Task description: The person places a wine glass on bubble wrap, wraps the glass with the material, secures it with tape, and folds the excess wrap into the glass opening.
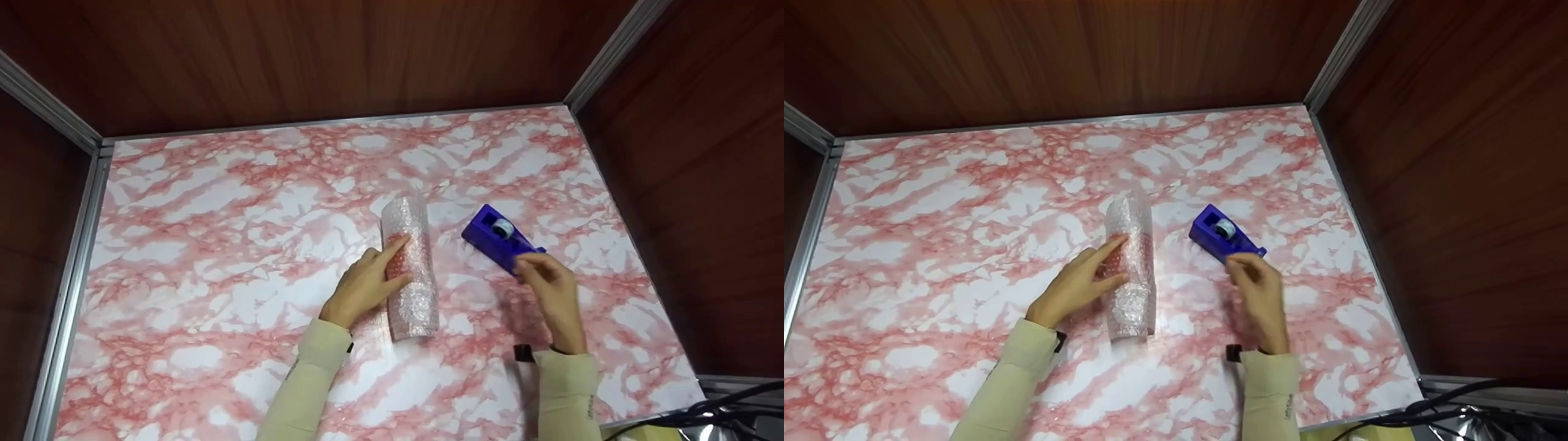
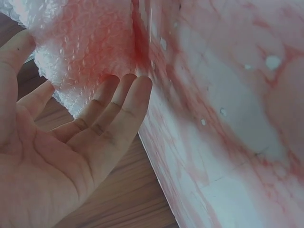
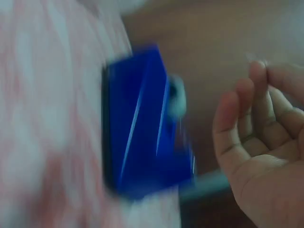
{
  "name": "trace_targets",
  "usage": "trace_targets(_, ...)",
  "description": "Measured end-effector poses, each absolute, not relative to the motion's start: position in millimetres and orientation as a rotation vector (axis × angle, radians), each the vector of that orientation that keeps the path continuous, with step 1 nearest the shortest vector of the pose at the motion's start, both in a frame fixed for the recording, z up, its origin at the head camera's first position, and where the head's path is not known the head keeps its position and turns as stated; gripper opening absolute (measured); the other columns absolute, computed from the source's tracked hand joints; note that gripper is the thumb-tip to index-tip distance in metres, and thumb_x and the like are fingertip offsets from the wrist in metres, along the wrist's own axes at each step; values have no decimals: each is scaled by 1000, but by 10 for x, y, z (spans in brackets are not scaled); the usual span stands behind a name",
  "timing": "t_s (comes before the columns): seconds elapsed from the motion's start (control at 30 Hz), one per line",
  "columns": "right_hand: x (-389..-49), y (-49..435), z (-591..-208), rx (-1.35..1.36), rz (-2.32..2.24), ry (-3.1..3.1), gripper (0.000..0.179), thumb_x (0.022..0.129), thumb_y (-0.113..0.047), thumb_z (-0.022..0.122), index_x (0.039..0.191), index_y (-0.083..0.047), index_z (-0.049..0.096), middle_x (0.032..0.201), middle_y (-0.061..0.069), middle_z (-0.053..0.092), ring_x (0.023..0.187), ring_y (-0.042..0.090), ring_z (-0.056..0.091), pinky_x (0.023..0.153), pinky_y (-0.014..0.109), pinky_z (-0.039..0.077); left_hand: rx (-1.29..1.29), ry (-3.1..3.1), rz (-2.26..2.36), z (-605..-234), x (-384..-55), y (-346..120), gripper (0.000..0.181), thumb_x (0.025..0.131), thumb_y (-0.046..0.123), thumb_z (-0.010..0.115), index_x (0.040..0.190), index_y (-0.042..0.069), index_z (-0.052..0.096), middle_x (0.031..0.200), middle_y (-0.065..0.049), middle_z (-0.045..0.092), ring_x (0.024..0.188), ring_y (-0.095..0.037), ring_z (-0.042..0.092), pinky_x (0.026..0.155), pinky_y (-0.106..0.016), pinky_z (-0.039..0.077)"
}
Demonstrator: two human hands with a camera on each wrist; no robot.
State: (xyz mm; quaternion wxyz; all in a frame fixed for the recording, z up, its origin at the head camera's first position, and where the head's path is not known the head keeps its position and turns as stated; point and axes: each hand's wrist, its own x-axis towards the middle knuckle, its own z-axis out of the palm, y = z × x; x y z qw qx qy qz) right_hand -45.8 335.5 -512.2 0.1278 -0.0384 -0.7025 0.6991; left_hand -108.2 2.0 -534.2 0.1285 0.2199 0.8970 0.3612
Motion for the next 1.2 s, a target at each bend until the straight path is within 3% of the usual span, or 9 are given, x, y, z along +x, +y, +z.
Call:
trace_targets(0.17, -740, 2916, -5087, 173, 1919, -2332, 14, 92, 7, 66, 105, 10, 70, 91, 24, 67, 80, 22, 65, 73, 27, 54, 618, 2630, 1025, -5316, -1101, 17, 77, 94, 57, 62, 158, 44, 23, 100, -6, 53, 67, -17, 50, 61, -35, 46)
trace_targets(0.33, -1009, 2586, -5042, 488, 1690, -2524, 12, 94, 0, 68, 105, 0, 73, 96, 13, 73, 85, 20, 68, 78, 29, 54, 597, 2634, 1028, -5304, -1107, 33, 77, 92, 58, 63, 157, 47, 23, 97, -4, 51, 67, -17, 51, 61, -35, 46)
trace_targets(0.57, -1278, 2290, -4961, 790, 1429, -2686, 12, 97, -10, 68, 103, -2, 74, 95, 3, 72, 78, 15, 64, 71, 32, 54, 591, 2637, 1029, -5309, -1118, 42, 77, 92, 58, 64, 157, 46, 24, 98, -5, 52, 67, -17, 52, 60, -34, 46)
trace_targets(0.9, -1365, 2053, -4971, 888, 1080, -2877, 10, 95, -7, 67, 102, -5, 74, 99, 6, 71, 91, 19, 66, 81, 36, 53, 567, 2622, 977, -5297, -1123, 52, 80, 93, 56, 64, 160, 35, 24, 105, -8, 54, 68, -18, 53, 63, -36, 47)
trace_targets(1.2, -1256, 1905, -4946, 806, 719, -2866, 9, 93, -9, 71, 99, -2, 74, 81, 6, 61, 70, 18, 59, 64, 34, 52, 588, 2667, 957, -5307, -1126, 72, 80, 92, 54, 66, 159, 32, 29, 101, -8, 53, 66, -18, 52, 61, -37, 47)
